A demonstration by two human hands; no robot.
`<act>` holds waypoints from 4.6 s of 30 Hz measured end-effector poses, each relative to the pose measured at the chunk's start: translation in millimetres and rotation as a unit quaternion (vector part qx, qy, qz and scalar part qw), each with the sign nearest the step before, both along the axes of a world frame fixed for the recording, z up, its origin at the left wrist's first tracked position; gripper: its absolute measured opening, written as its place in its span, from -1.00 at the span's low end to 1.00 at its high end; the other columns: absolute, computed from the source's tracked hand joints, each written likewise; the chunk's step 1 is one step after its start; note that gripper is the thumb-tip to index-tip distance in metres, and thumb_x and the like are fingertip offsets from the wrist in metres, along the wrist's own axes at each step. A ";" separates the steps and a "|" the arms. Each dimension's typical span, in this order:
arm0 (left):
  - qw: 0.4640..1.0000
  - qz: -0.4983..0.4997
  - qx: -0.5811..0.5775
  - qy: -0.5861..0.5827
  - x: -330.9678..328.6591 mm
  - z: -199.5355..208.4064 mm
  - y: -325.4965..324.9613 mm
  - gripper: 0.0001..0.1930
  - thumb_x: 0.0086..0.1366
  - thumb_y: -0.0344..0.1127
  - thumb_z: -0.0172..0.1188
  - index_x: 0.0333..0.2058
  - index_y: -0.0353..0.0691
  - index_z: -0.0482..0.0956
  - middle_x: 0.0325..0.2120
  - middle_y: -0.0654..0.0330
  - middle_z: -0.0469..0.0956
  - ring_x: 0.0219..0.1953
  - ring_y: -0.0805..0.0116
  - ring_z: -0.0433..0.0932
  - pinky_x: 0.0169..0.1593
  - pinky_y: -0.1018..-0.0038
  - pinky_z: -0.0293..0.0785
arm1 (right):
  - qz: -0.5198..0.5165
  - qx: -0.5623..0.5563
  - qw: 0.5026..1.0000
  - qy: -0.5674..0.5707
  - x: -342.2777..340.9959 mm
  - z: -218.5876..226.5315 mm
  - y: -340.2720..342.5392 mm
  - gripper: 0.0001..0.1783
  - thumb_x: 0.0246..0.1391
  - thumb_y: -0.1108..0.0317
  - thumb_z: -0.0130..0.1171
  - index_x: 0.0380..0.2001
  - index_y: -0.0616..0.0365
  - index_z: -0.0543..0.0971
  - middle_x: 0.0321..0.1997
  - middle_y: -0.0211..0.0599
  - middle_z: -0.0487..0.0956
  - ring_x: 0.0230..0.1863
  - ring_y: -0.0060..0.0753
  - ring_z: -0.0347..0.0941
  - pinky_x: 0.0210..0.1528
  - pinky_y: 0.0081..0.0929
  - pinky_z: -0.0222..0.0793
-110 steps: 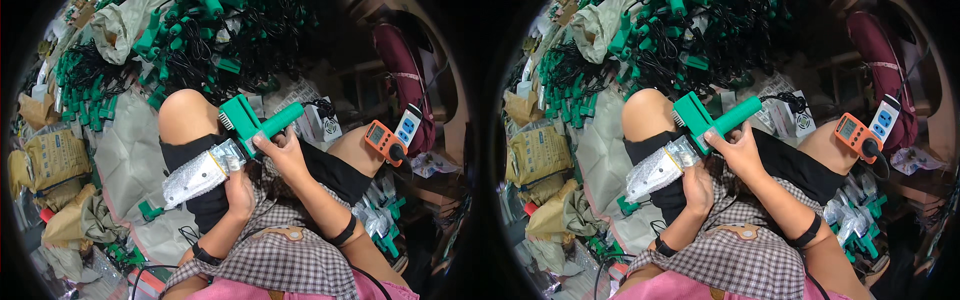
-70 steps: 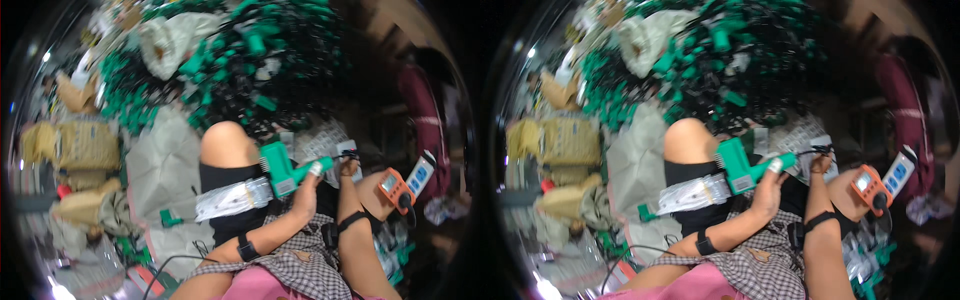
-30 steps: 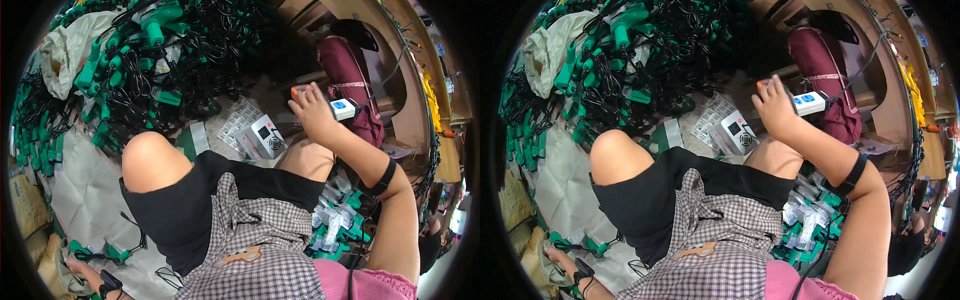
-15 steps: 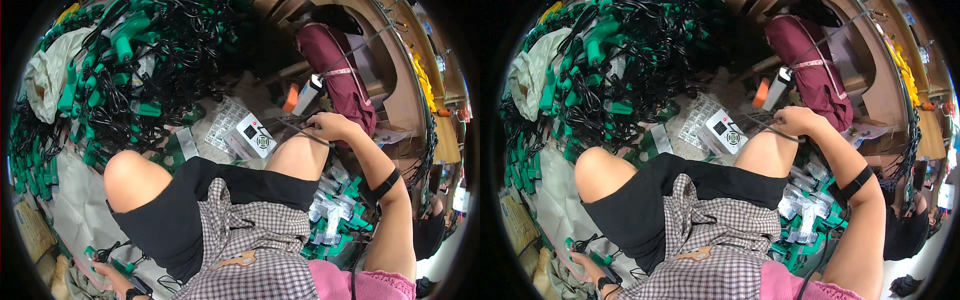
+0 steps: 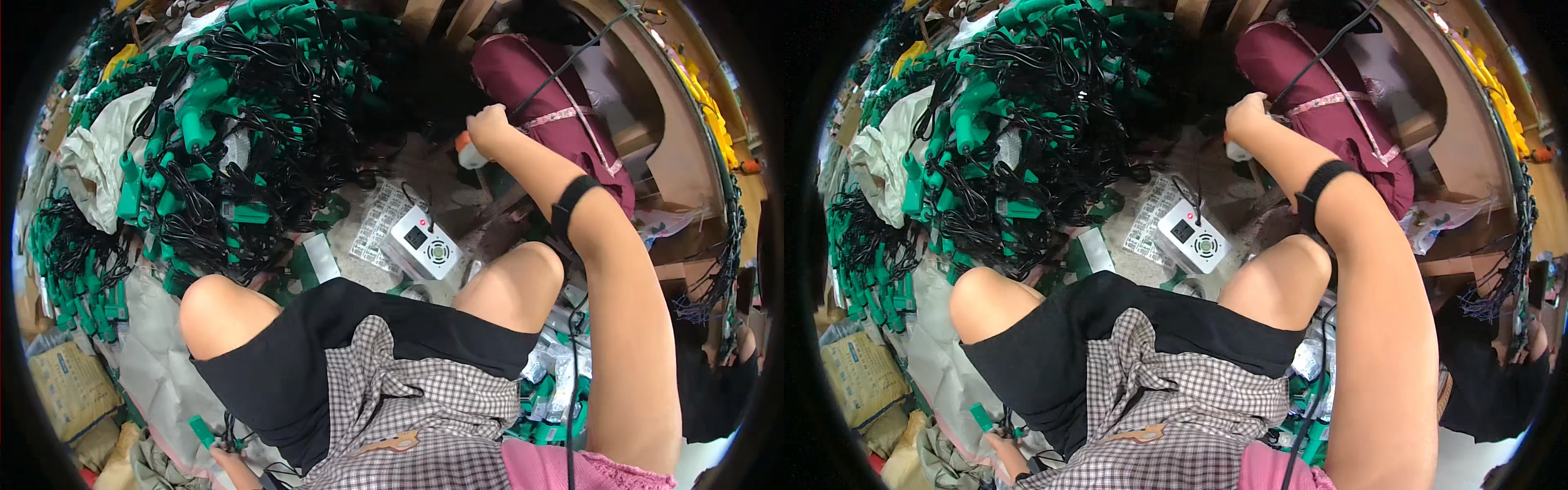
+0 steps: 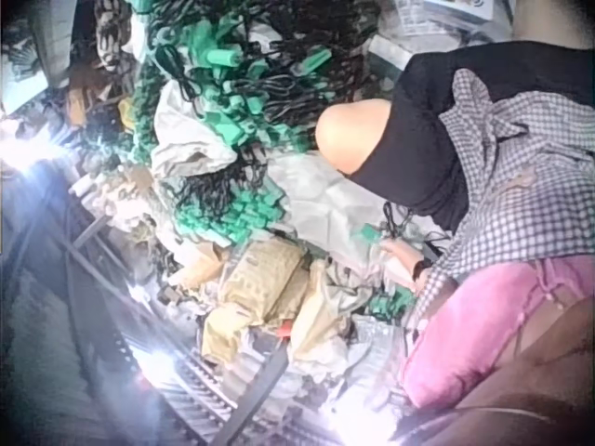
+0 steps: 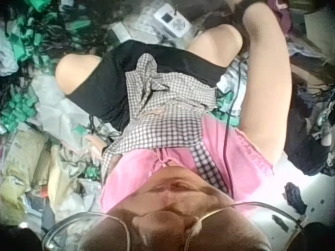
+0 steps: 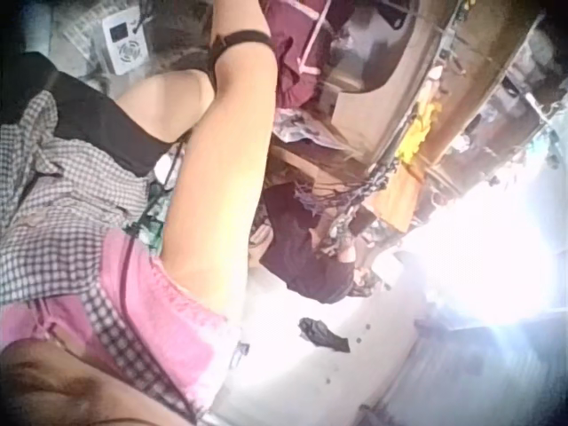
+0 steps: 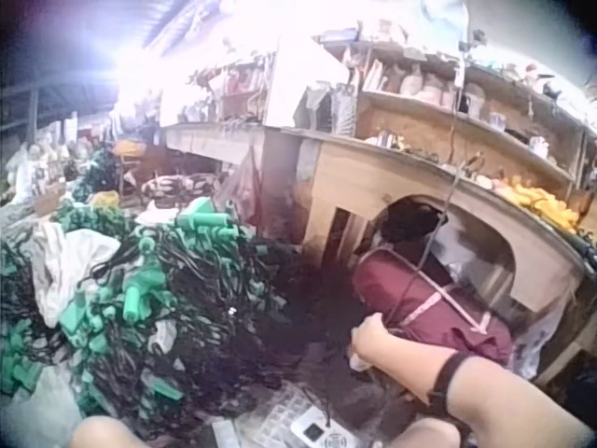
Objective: The worker is assembling and testing green electronic components, likely spray guns or related devices, by connecting wires and checking them with a digital meter.
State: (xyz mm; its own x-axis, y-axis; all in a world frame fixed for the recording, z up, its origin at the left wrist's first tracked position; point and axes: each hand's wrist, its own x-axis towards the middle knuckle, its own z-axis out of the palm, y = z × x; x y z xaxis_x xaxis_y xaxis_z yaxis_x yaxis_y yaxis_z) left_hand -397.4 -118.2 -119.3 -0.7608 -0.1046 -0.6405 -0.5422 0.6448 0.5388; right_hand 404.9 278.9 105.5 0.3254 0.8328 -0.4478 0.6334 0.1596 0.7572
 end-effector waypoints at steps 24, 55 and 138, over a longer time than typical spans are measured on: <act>0.722 -0.424 0.310 0.450 245.2 235.1 206.6 -0.63 0.42 -0.35 -0.12 0.09 -0.45 0.37 0.05 -0.04 0.43 0.10 0.14 0.39 0.20 0.29 0.24 | 0.297 0.369 0.813 0.338 20.3 167.9 -154.3 -0.32 -0.52 0.48 0.40 -0.12 -0.05 0.50 -0.06 -0.33 0.46 0.04 -0.11 0.35 0.11 -0.25 0.31; 0.477 -0.604 0.398 -0.499 683.8 226.9 156.3 -0.48 0.35 -0.30 0.09 0.19 -0.27 0.12 -0.02 0.17 0.38 -0.03 0.45 0.41 0.04 0.49 0.36 | 0.082 0.650 0.603 0.456 89.7 90.5 -315.6 -0.25 -0.25 0.62 0.14 0.16 0.06 0.39 0.21 -0.17 0.30 0.19 -0.11 0.23 0.29 -0.26 0.12; 0.491 -0.663 0.238 -0.512 746.7 249.5 172.3 -0.77 0.32 -0.35 -0.15 -0.11 -0.33 0.30 -0.17 0.00 0.47 -0.12 0.10 0.53 -0.05 0.10 0.52 | -0.295 0.574 0.085 0.759 115.6 97.4 -294.5 -0.62 0.21 0.14 0.14 -0.10 0.27 0.52 -0.23 -0.28 0.62 -0.33 -0.53 0.58 -0.24 -0.58 0.52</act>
